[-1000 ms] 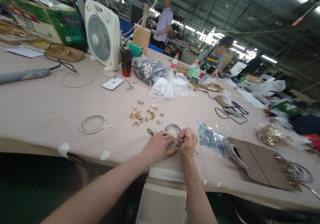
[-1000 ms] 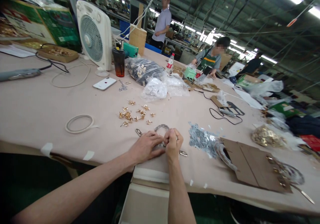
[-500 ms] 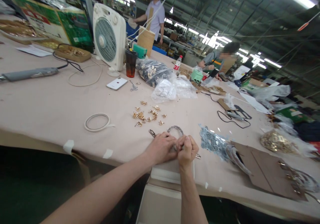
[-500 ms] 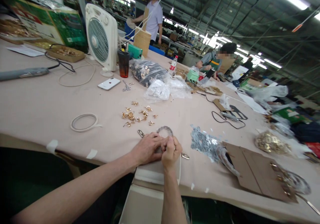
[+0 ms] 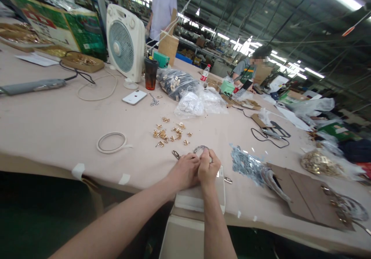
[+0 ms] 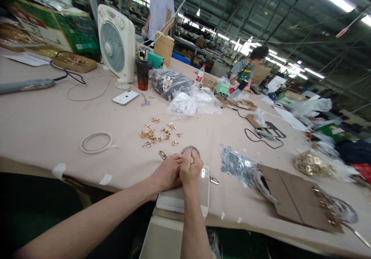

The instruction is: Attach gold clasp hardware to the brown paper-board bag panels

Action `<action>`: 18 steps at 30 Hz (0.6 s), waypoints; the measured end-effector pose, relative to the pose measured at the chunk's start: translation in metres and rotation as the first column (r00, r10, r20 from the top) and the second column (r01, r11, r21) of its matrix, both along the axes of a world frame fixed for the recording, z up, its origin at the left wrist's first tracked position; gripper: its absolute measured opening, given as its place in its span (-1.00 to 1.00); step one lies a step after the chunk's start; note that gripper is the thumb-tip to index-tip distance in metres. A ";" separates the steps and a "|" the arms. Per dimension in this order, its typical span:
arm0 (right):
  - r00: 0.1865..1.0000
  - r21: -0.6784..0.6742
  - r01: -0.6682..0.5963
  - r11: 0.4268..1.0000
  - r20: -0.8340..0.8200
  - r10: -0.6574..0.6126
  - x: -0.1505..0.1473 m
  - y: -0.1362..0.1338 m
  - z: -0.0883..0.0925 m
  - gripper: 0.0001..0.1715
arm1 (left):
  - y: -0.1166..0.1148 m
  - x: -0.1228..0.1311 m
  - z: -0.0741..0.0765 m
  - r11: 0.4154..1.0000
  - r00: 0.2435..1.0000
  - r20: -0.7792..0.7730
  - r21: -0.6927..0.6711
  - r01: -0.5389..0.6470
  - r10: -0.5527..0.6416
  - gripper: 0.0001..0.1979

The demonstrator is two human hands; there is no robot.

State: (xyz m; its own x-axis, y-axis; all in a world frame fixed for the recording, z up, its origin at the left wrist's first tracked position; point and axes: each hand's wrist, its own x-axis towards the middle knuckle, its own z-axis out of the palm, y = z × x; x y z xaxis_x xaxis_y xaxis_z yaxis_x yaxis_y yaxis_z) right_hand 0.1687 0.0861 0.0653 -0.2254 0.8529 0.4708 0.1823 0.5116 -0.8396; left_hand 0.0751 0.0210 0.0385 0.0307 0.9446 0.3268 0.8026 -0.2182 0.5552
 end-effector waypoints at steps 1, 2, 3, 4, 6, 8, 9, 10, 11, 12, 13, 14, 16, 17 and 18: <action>0.998 -0.068 -0.021 0.997 -0.056 0.017 0.002 0.003 0.002 -0.51 | -0.001 0.000 0.001 1.000 1.000 0.003 -0.002 -0.003 0.003 -0.66; 0.990 -0.137 -0.046 0.989 -0.135 0.027 0.005 0.007 0.005 -0.50 | -0.001 0.000 0.002 1.000 1.000 0.006 -0.003 -0.011 0.011 -0.63; 0.973 -0.192 -0.066 0.979 -0.228 0.021 0.008 0.011 0.008 -0.49 | -0.002 0.000 0.003 1.000 1.000 0.010 -0.003 -0.022 0.022 -0.59; 0.946 -0.227 -0.078 0.971 -0.323 0.001 0.012 0.015 0.011 -0.50 | -0.002 0.001 0.004 0.999 0.999 0.013 -0.004 -0.036 0.036 -0.53; 0.886 -0.256 -0.083 0.963 -0.462 -0.046 0.017 0.024 0.018 -0.52 | -0.003 0.002 0.005 0.999 0.999 0.017 -0.007 -0.051 0.051 -0.46; 0.864 -0.278 -0.109 0.954 -0.501 -0.048 0.018 0.032 0.022 -0.53 | -0.003 0.002 0.005 0.999 0.998 0.020 -0.007 -0.051 0.051 -0.46; 0.871 -0.297 -0.137 0.945 -0.490 -0.028 0.015 0.035 0.023 -0.52 | -0.003 0.002 0.005 0.999 0.999 0.022 -0.007 -0.050 0.050 -0.47; 0.885 -0.318 -0.165 0.934 -0.465 -0.001 0.012 0.037 0.023 -0.51 | -0.003 0.003 0.004 0.999 0.999 0.025 -0.007 -0.048 0.048 -0.49; 0.901 -0.337 -0.185 0.923 -0.432 0.023 0.007 0.039 0.021 -0.50 | -0.002 0.003 0.004 0.999 0.999 0.027 -0.006 -0.045 0.045 -0.52; 0.916 -0.353 -0.195 0.915 -0.400 0.041 0.003 0.039 0.019 -0.50 | -0.002 0.003 0.004 0.999 0.999 0.029 -0.005 -0.041 0.041 -0.55; 0.927 -0.365 -0.198 0.910 -0.372 0.052 -0.001 0.040 0.016 -0.49 | -0.002 0.003 0.003 0.999 0.999 0.030 -0.002 -0.037 0.037 -0.55; 0.935 -0.371 -0.195 0.908 -0.350 0.058 -0.004 0.039 0.014 -0.49 | -0.002 0.003 0.003 0.999 0.999 0.030 0.003 -0.036 0.036 -0.55; 0.944 -0.364 -0.188 0.912 -0.324 0.065 -0.007 0.038 0.010 -0.48 | -0.002 0.003 0.002 0.999 0.999 0.026 0.014 -0.037 0.037 -0.53; 0.948 -0.353 -0.183 0.918 -0.312 0.069 -0.007 0.036 0.009 -0.47 | -0.002 0.003 0.002 0.999 0.999 0.022 0.018 -0.038 0.038 -0.52; 0.953 -0.341 -0.180 0.923 -0.293 0.077 -0.006 0.035 0.009 -0.47 | -0.001 0.004 0.002 0.999 0.999 0.018 0.021 -0.040 0.039 -0.51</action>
State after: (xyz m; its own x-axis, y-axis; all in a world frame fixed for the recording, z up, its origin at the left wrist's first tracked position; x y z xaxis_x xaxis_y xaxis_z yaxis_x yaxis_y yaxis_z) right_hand 0.1630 0.1209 0.0741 -0.2531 0.9474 0.1958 -0.1234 0.1691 -0.9778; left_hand 0.0787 0.0196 0.0401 -0.0125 0.9378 0.3470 0.8008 -0.1985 0.5651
